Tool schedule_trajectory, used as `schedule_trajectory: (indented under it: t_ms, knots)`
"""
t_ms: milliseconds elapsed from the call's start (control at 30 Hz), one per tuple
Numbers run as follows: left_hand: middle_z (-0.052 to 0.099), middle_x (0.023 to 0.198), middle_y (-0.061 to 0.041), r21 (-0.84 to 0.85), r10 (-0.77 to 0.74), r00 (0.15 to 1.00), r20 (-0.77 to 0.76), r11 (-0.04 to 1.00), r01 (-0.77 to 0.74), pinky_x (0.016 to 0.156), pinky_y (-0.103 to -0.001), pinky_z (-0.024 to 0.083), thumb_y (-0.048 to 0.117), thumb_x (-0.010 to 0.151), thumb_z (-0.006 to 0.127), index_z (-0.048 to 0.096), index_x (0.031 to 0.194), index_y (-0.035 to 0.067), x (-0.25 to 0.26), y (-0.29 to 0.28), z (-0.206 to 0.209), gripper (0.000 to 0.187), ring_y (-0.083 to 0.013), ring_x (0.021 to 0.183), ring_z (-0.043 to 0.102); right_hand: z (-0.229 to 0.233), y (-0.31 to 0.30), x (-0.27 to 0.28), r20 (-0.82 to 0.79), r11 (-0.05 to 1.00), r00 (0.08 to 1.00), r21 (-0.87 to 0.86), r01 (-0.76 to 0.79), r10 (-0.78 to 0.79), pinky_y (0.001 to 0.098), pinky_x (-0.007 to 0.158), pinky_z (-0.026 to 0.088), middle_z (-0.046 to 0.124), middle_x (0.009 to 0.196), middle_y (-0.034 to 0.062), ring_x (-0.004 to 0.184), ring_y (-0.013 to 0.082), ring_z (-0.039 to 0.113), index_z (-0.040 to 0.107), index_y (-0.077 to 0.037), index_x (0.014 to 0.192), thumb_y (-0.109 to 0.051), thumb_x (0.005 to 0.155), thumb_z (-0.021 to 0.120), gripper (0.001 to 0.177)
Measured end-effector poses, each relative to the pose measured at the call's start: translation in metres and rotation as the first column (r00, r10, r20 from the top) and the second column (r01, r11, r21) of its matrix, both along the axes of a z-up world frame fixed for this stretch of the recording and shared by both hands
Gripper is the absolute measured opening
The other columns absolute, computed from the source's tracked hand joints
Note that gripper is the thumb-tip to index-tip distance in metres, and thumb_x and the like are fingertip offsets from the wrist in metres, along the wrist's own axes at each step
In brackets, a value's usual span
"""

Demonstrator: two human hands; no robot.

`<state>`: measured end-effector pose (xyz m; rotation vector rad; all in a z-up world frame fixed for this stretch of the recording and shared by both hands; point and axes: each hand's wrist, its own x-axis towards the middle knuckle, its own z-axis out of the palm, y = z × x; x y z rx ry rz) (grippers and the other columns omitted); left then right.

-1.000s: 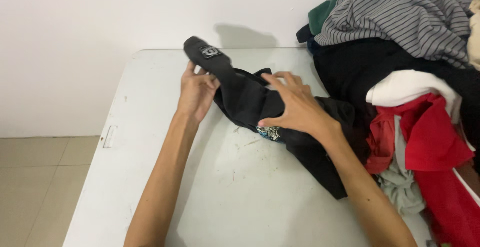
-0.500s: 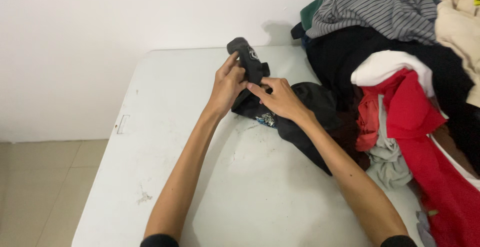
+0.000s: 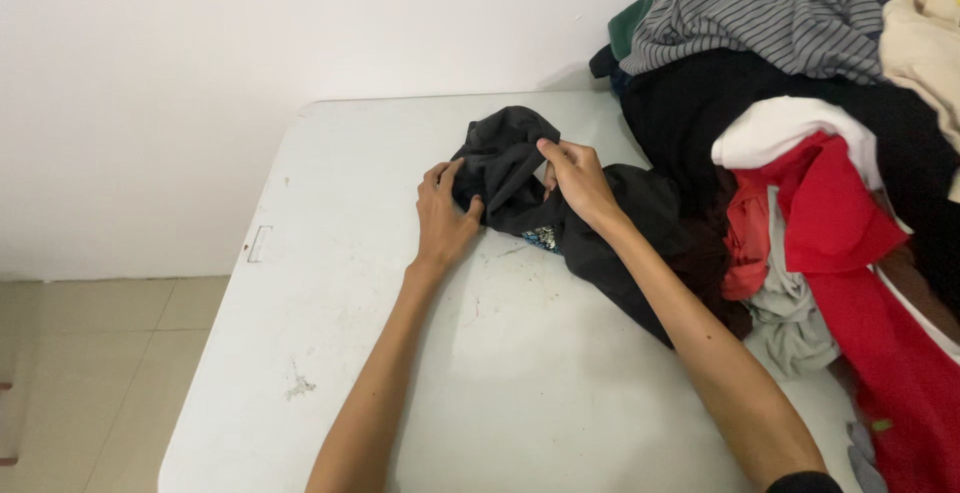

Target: The person folds a white polo shirt on a white table, smoothing the fabric and aligning the edges before folding it into a compact rectangle. The folded shirt is then placed into an open suitcase. The person then picks up a dark graphic t-shirt and begins to unfold it on the table.

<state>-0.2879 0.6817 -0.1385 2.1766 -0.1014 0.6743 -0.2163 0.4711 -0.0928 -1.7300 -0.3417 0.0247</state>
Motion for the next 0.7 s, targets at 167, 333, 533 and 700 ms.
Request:
schedule_trajectory:
  t_ms: [167, 333, 533, 700]
  knots:
    - [0.055, 0.132, -0.015, 0.058, 0.111, 0.987, -0.116, 0.993, -0.105, 0.102, -0.048, 0.033, 0.019, 0.082, 0.073, 0.056, 0.135, 0.006, 0.033, -0.002, 0.002, 0.057, -0.034, 0.124, 0.048, -0.013, -0.003, 0.026, 0.029, 0.963, 0.998, -0.259, 0.069, -0.064, 0.0319, 0.058, 0.047, 0.058, 0.059, 0.0055, 0.055, 0.0149, 0.055, 0.06, -0.005, 0.072, -0.041, 0.103, 0.055, 0.048]
    - [0.061, 0.121, -0.011, 0.044, 0.167, 0.978, -0.128, 0.986, -0.163, 0.096, -0.042, 0.039, 0.025, 0.09, 0.073, 0.064, 0.123, 0.008, 0.044, -0.01, 0.01, 0.038, -0.0295, 0.114, 0.055, -0.008, -0.005, 0.072, 0.013, 0.951, 1.0, -0.31, 0.004, 0.0, 0.0338, 0.064, 0.049, 0.063, 0.062, 0.0081, 0.059, 0.0173, 0.06, 0.062, -0.002, 0.076, -0.041, 0.103, 0.054, 0.048]
    - [0.059, 0.122, -0.014, 0.06, 0.138, 0.982, -0.132, 0.99, -0.131, 0.099, -0.044, 0.04, 0.025, 0.089, 0.075, 0.062, 0.123, 0.005, 0.035, -0.009, 0.013, 0.041, -0.032, 0.115, 0.054, -0.01, 0.004, 0.115, -0.127, 0.924, 0.983, -0.344, -0.166, 0.13, 0.0321, 0.065, 0.05, 0.066, 0.064, 0.0093, 0.06, 0.0168, 0.063, 0.067, -0.002, 0.082, -0.039, 0.102, 0.053, 0.044]
    - [0.059, 0.124, -0.015, 0.017, 0.074, 0.981, -0.178, 0.997, -0.072, 0.104, -0.044, 0.04, 0.025, 0.086, 0.078, 0.061, 0.123, 0.005, 0.036, -0.001, 0.02, 0.045, -0.0336, 0.118, 0.053, -0.015, 0.005, 0.12, -0.17, 0.927, 0.967, -0.295, -0.232, 0.188, 0.0289, 0.062, 0.048, 0.068, 0.067, 0.0095, 0.061, 0.0136, 0.06, 0.068, 0.002, 0.085, -0.038, 0.104, 0.055, 0.046]
